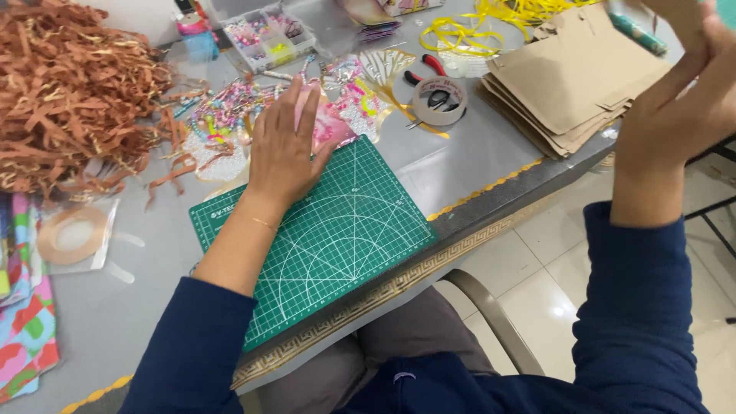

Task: The person puts a beaded keychain onto a card, places it inside a clear plastic bag, and then folds a cardboard piece.

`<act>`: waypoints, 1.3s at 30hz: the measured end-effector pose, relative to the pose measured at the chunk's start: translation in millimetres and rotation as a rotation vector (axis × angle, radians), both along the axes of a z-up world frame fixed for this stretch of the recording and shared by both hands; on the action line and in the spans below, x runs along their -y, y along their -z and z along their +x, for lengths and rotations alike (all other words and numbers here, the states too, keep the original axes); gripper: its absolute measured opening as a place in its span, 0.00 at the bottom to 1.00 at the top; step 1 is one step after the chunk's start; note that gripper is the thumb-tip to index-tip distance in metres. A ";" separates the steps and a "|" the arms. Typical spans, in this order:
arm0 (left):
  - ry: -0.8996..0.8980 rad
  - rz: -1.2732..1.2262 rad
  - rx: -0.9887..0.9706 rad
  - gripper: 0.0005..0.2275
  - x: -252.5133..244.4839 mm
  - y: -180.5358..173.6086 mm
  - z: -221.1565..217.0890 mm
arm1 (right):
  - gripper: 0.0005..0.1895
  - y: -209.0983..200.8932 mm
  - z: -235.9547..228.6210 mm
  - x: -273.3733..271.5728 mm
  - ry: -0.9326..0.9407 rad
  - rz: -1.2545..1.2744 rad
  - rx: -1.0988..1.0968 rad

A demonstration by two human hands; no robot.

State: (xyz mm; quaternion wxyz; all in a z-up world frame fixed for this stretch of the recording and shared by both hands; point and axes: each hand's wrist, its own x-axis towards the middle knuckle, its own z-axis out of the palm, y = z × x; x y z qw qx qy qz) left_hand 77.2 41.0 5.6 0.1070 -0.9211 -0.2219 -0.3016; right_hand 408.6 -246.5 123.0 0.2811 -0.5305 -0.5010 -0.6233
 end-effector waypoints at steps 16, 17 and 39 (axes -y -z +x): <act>-0.243 -0.498 0.168 0.50 198.4 -4.8 -201.6 | 0.02 84.3 -246.3 -40.8 -0.830 -0.568 0.194; -0.180 -0.452 0.139 0.43 206.3 -2.9 -202.0 | 0.02 93.1 -246.9 -37.7 -0.885 -0.648 0.142; -0.124 -0.533 0.284 0.06 179.8 9.0 -144.2 | 0.03 115.9 -211.2 -58.5 -0.922 -1.143 -0.766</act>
